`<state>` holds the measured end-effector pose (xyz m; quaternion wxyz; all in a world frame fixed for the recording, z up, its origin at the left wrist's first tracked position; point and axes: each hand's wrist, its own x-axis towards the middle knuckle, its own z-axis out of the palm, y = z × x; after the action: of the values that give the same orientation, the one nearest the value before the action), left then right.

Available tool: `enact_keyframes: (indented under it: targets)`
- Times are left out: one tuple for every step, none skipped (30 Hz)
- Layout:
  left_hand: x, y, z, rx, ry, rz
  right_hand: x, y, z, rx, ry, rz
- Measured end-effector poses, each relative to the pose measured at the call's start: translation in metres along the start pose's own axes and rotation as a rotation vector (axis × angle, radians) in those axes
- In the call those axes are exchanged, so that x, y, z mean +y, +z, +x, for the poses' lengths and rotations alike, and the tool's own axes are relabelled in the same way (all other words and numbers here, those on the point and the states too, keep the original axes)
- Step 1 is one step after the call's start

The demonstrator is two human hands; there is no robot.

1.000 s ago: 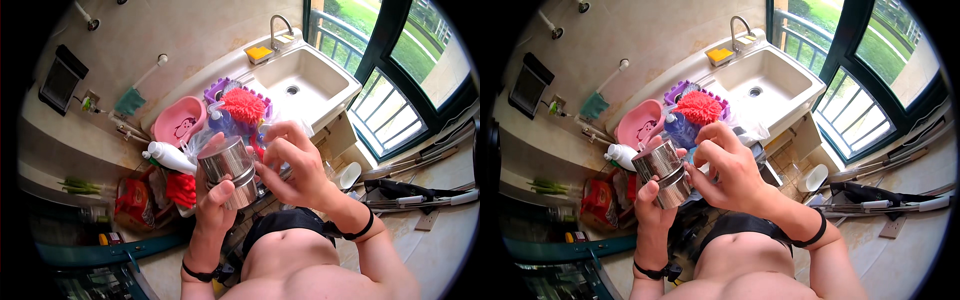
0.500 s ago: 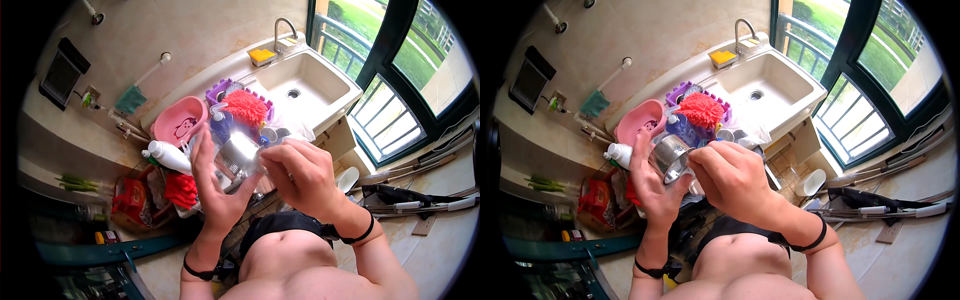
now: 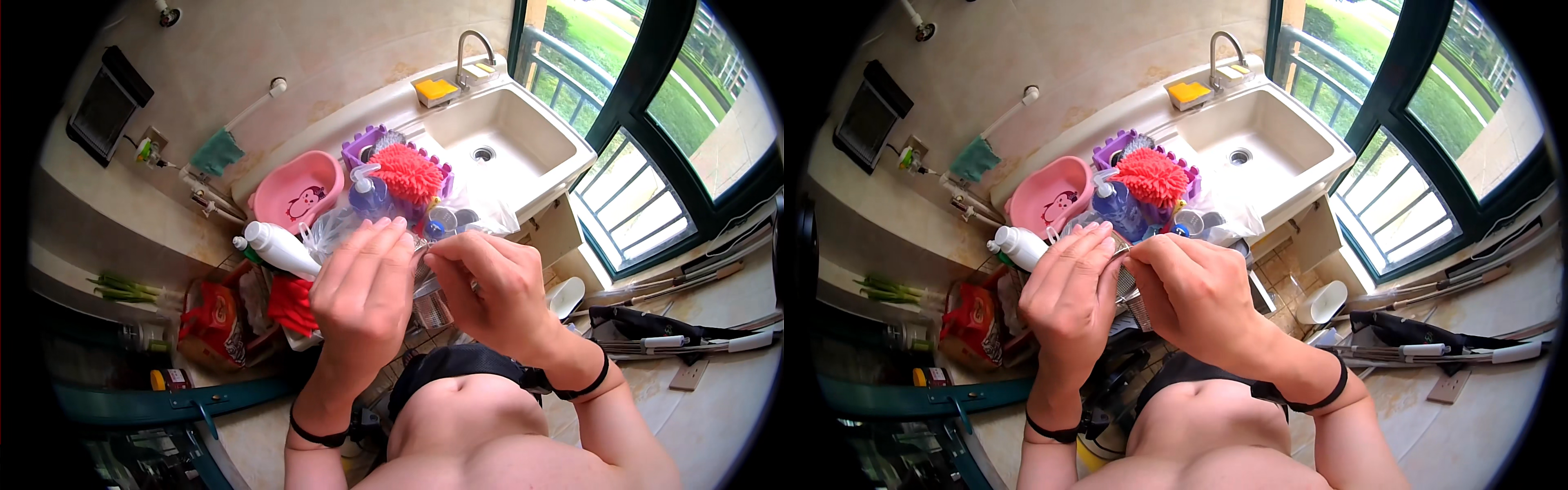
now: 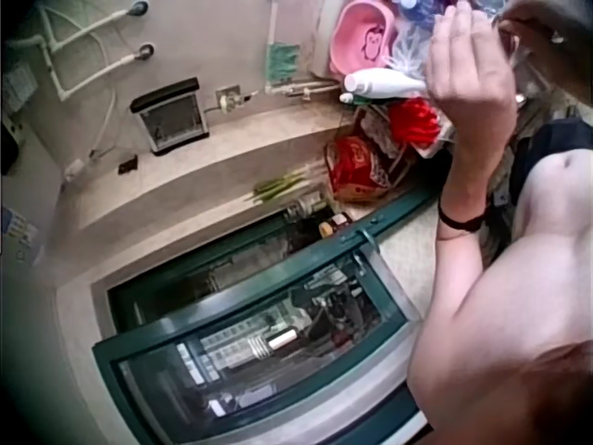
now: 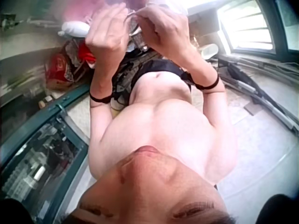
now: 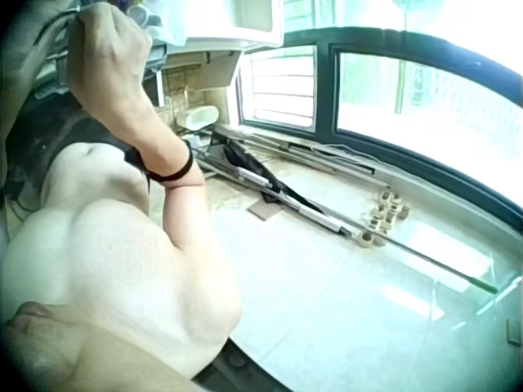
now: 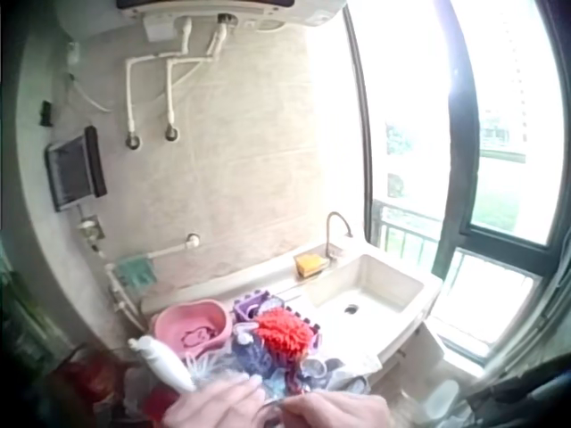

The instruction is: Assembling the components of a metal Vietnamese coffee filter.

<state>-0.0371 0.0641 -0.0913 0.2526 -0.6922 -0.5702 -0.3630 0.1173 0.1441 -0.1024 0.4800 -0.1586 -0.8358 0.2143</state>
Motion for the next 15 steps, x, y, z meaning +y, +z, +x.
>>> enact_keyframes:
  targets:
    - [-0.001,0.001,-0.001,0.0,-0.001,0.002,-0.001,0.003,-0.001,0.016,0.012,-0.004]
    - [-0.002,0.001,-0.001,-0.007,-0.013,0.014,-0.001,0.006,-0.002,0.032,0.023,-0.008]
    - [-0.002,0.001,-0.001,-0.014,-0.021,0.022,0.001,0.006,-0.002,0.033,0.024,-0.01]
    - [-0.003,0.0,0.0,-0.014,-0.019,0.02,0.002,0.005,-0.003,0.018,-0.126,-0.167]
    - [-0.004,-0.002,0.0,-0.029,-0.033,-0.005,0.005,0.006,-0.004,0.002,-0.276,-0.324]
    - [-0.005,-0.003,0.0,-0.045,-0.048,-0.029,0.013,0.009,-0.003,0.046,-0.373,-0.347]
    - [-0.004,-0.003,0.0,-0.045,-0.046,-0.029,0.015,0.008,-0.004,0.047,-0.372,-0.348]
    - [-0.003,-0.003,0.001,-0.037,-0.059,-0.049,0.016,0.008,-0.004,0.044,-0.368,-0.324]
    - [-0.002,-0.003,0.0,-0.029,-0.074,-0.066,0.017,0.008,-0.004,0.041,-0.366,-0.298]
    - [-0.003,-0.003,0.0,-0.03,-0.074,-0.065,0.017,0.006,-0.004,0.042,-0.366,-0.297]
    - [-0.004,-0.004,-0.001,-0.028,-0.066,-0.065,0.015,0.004,-0.004,0.008,-0.32,-0.255]
    - [-0.005,-0.003,0.0,-0.025,-0.056,-0.068,0.016,0.003,-0.004,-0.026,-0.273,-0.214]
    - [-0.005,-0.003,0.0,-0.025,-0.055,-0.069,0.017,0.002,-0.004,-0.024,-0.273,-0.216]
    - [-0.005,-0.003,0.0,-0.031,-0.045,-0.071,0.019,0.001,-0.003,-0.023,-0.275,-0.214]
    - [-0.005,-0.004,0.0,-0.039,-0.036,-0.069,0.019,0.001,-0.003,-0.021,-0.28,-0.208]
